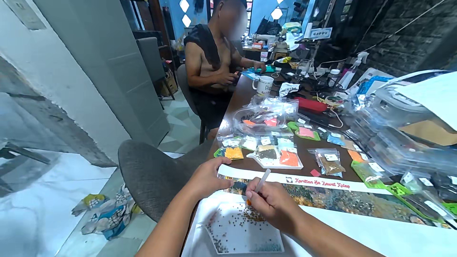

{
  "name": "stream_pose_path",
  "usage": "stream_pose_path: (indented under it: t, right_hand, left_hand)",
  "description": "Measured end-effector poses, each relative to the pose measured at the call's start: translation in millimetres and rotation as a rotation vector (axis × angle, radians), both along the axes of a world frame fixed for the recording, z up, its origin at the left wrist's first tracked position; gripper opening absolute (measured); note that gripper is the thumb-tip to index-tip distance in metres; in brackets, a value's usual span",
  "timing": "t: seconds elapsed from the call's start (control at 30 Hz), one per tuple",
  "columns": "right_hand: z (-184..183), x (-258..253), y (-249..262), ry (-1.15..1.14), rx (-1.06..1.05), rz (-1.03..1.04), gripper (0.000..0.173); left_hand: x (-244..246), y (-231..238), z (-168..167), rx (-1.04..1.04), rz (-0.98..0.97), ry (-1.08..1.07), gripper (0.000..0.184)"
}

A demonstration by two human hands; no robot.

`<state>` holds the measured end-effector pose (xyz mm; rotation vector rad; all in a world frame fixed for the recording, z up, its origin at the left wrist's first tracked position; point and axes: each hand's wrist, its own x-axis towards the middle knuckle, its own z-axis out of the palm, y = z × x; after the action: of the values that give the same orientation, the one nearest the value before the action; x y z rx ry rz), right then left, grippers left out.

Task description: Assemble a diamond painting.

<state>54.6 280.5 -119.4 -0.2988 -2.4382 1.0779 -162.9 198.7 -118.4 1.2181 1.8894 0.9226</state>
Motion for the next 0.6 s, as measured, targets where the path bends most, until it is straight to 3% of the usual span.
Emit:
stream_pose_path:
  t: [0.6]
  right_hand:
    - [-0.3,-2.9,-0.2,-0.032,0.069,-0.003,0.025]
  left_hand:
    - [1.4,0.3,3.2,-0.019,0.001,0.006,0.06]
